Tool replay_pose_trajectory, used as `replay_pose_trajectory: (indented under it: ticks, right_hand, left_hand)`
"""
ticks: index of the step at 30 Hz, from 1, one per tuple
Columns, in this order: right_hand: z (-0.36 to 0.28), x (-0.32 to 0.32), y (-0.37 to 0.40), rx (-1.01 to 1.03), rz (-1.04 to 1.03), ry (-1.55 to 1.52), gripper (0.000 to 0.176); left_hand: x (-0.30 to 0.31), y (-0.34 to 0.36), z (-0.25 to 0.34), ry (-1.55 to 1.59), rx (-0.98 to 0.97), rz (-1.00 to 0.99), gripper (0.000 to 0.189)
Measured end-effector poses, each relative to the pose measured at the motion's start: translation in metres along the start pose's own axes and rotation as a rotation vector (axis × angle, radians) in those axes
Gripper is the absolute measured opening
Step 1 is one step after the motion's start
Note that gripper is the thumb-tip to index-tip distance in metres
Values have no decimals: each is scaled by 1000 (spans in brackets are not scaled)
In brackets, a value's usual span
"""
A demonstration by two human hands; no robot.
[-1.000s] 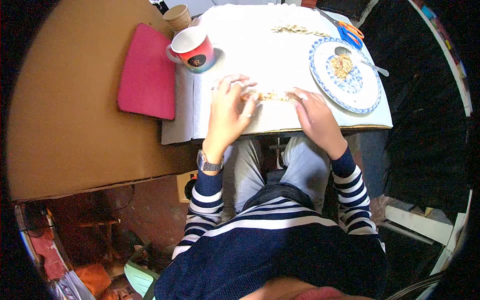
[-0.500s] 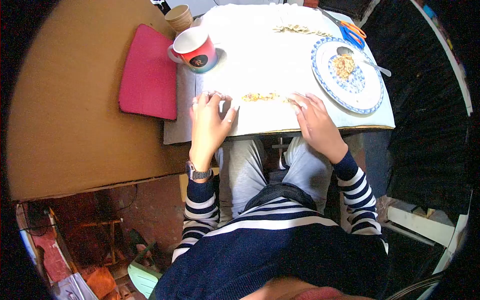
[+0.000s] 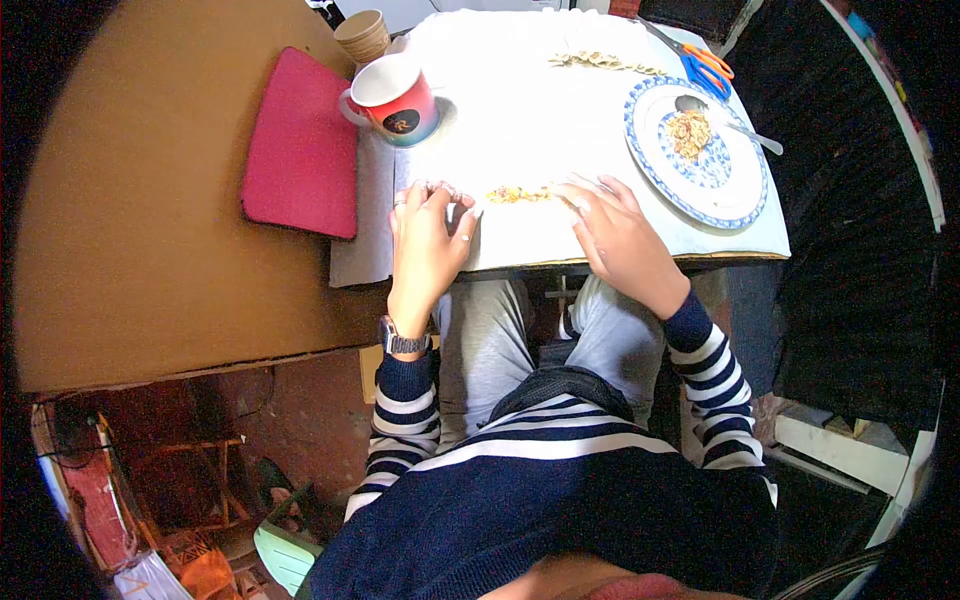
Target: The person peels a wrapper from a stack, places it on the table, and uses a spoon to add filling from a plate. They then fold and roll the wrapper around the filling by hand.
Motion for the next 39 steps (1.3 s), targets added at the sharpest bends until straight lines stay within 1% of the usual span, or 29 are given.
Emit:
replay_pose_trajectory:
  ticks: [4,7,10,13,16,19,22,25,31,34,37,39]
  right_hand:
    - [-12,-12,-19,40,-26,-69,33]
    - [-17,-20,-29,88,-53,-109,32]
    - [-20,-26,-34,139,-49,-89,33]
    - [-21,-28,-35,118,-80,-93,33]
    - [-22,-29,-34,122,-85,-70,32]
    - [-21,-30,-33,122,-87,-78,32]
    - [-20,-31,-32,142,-70,-69,32]
    - [-18,-30,-35,157,-73,-73,30]
    - [-18,-19,-41,172,23,-131,28]
    - [-16,-20,-44,148,16,-126,28]
    - [-12,-15,-43,78,52,-144,28]
    - [-8,-12,-43,32,58,-183,30]
  left_hand:
    - [1,0,1,41,94,-62,14]
    - [-5,-1,-6,123,77,-24,14]
    - [-6,-4,-7,174,106,-5,13]
    - [-4,-5,-3,238,38,73,10]
    - [-5,-7,-3,296,65,108,9]
    - [-6,-7,-6,270,91,70,19]
    - [-5,-7,-1,272,100,43,21]
    - [-7,-5,-2,256,56,85,23]
    - [-6,-5,1,294,85,94,26]
    - [-9,-6,2,341,98,99,29]
    - [-8,-7,6,326,72,111,32]
    - [-8,-7,10,250,10,153,33]
Point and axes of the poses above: each hand's wrist, its own y-axis away from the middle knuckle, its own x-axis out of the back of the hand, z = x × y, the point moved 4 cm from there along -y, towards the middle knuckle, and after that the axes turned 4 degrees about -z, right-handed, at the moved point
